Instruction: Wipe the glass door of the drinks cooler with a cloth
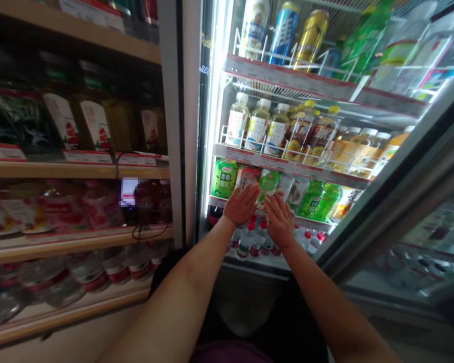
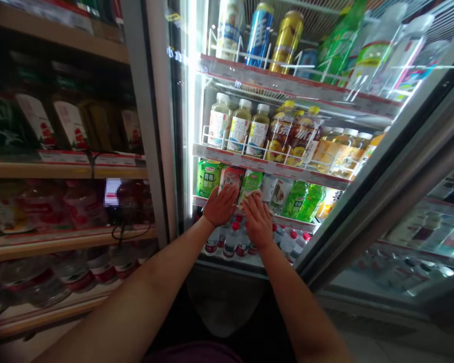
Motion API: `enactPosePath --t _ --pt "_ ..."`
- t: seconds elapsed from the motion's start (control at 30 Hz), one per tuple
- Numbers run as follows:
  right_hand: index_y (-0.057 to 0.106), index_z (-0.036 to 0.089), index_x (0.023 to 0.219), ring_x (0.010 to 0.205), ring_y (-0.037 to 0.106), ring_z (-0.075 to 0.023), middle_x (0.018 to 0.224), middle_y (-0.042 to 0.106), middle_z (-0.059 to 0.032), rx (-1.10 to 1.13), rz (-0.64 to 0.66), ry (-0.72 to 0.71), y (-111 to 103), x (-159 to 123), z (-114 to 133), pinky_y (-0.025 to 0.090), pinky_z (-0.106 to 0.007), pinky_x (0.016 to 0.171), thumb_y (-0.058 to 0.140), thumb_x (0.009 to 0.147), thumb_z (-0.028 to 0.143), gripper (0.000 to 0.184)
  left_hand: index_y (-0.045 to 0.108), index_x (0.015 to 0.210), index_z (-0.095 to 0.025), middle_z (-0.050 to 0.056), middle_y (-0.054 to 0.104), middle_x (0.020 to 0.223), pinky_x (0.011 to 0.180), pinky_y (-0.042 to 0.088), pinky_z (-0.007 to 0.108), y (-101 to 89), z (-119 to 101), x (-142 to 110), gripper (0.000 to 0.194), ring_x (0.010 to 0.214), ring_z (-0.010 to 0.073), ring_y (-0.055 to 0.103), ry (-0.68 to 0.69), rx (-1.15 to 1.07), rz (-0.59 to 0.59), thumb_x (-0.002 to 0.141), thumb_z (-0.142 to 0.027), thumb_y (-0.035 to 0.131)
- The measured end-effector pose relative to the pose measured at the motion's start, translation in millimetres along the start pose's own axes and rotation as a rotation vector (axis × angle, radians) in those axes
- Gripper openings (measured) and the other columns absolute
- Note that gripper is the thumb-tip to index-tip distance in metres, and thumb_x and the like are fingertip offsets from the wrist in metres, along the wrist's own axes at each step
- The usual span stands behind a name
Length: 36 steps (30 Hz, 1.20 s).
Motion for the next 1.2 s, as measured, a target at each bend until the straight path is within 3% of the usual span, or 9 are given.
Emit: enactPosePath --t 0.2,0.3,0.4,0.53,0.8,0.87,1.03,1.1,1.2 --pt "0.060 0.021 0.143 0.152 0.037 -0.0185 0.147 0.061 -0.0073 0.038 0.094 -0.116 2 -15 4 0.025 -0.040 0.128 0.043 0.094 0.001 0.056 0.046 0.155 -0.015 0.013 0.054 0.152 0.130 0.017 0.045 1.0 1 -1 0.055 0.153 0.0246 0.035 -0.007 -0.008 0.031 0.103 -0.032 0.045" --pt "0.056 0.020 0.148 0.153 0.035 -0.0207 0.150 0.057 -0.0092 0.017 -0.004 -0.029 -2 6 -7 0.025 -0.043 0.128 0.046 0.095 0.006 0.056 0.045 0.155 -0.013 0.013 0.055 0.151 0.130 0.016 0.046 -0.4 1 -1 0.055 0.153 0.0248 0.035 0.001 -0.004 -0.005 0.103 -0.032 0.045" --pt "0.051 0.021 0.153 0.155 0.032 -0.0244 0.155 0.052 -0.0097 0.002 -0.090 0.064 -6 25 -12 0.029 -0.047 0.126 0.046 0.097 0.009 0.057 0.045 0.156 -0.015 0.013 0.054 0.152 0.130 0.017 0.045 0.0 1 -1 0.055 0.153 0.0245 0.036 -0.010 -0.016 0.038 0.103 -0.031 0.044" --pt "0.051 0.022 0.153 0.154 0.033 -0.0234 0.152 0.055 -0.0089 0.004 -0.125 0.056 -7 37 -10 0.031 -0.045 0.126 0.044 0.097 0.007 0.059 0.046 0.155 -0.016 0.012 0.053 0.153 0.130 0.018 0.045 0.2 1 -1 0.054 0.152 0.0239 0.037 -0.011 -0.015 0.055 0.103 -0.031 0.044" --pt "0.051 0.020 0.153 0.155 0.032 -0.0220 0.155 0.052 -0.0069 0.015 -0.187 0.006 -13 126 -17 0.028 -0.045 0.128 0.042 0.100 0.010 0.055 0.052 0.149 -0.010 0.014 0.057 0.149 0.130 0.015 0.046 -4.2 1 1 0.050 0.151 0.0249 0.038 0.024 0.028 -0.071 0.103 -0.028 0.045" --pt "0.050 0.020 0.153 0.155 0.032 -0.0224 0.155 0.052 -0.0077 0.017 -0.184 -0.008 -13 118 -15 0.028 -0.045 0.128 0.043 0.100 0.009 0.055 0.053 0.148 -0.009 0.016 0.056 0.149 0.130 0.018 0.046 -3.2 2 1 0.050 0.150 0.0253 0.040 0.025 0.028 -0.064 0.103 -0.029 0.045" --pt "0.052 0.021 0.152 0.153 0.036 -0.0231 0.149 0.058 -0.0094 -0.002 -0.126 -0.029 -9 63 -11 0.032 -0.044 0.126 0.042 0.098 0.006 0.057 0.051 0.150 -0.007 0.019 0.056 0.149 0.128 0.025 0.043 0.6 3 0 0.054 0.149 0.0247 0.042 0.010 0.034 0.010 0.103 -0.033 0.045" --pt "0.054 0.021 0.151 0.153 0.036 -0.0219 0.149 0.058 -0.0090 0.001 -0.120 -0.042 -10 68 -11 0.030 -0.043 0.127 0.042 0.098 0.006 0.057 0.050 0.150 -0.006 0.019 0.054 0.150 0.128 0.023 0.043 0.6 3 -1 0.054 0.150 0.0254 0.041 0.011 0.031 -0.008 0.103 -0.033 0.045" --pt "0.051 0.020 0.153 0.154 0.033 -0.0205 0.154 0.053 -0.0082 0.013 -0.135 -0.027 -12 103 -11 0.028 -0.042 0.128 0.042 0.098 0.007 0.058 0.046 0.153 -0.006 0.019 0.052 0.152 0.129 0.021 0.044 0.8 4 -2 0.057 0.152 0.0261 0.038 0.018 0.021 -0.054 0.102 -0.031 0.048"
Point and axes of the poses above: each hand's wrist, its own x-axis towards the middle knuckle, its own y-axis out of the palm, z = x × y, the point moved 2 cm from there along x, towards the middle knuckle
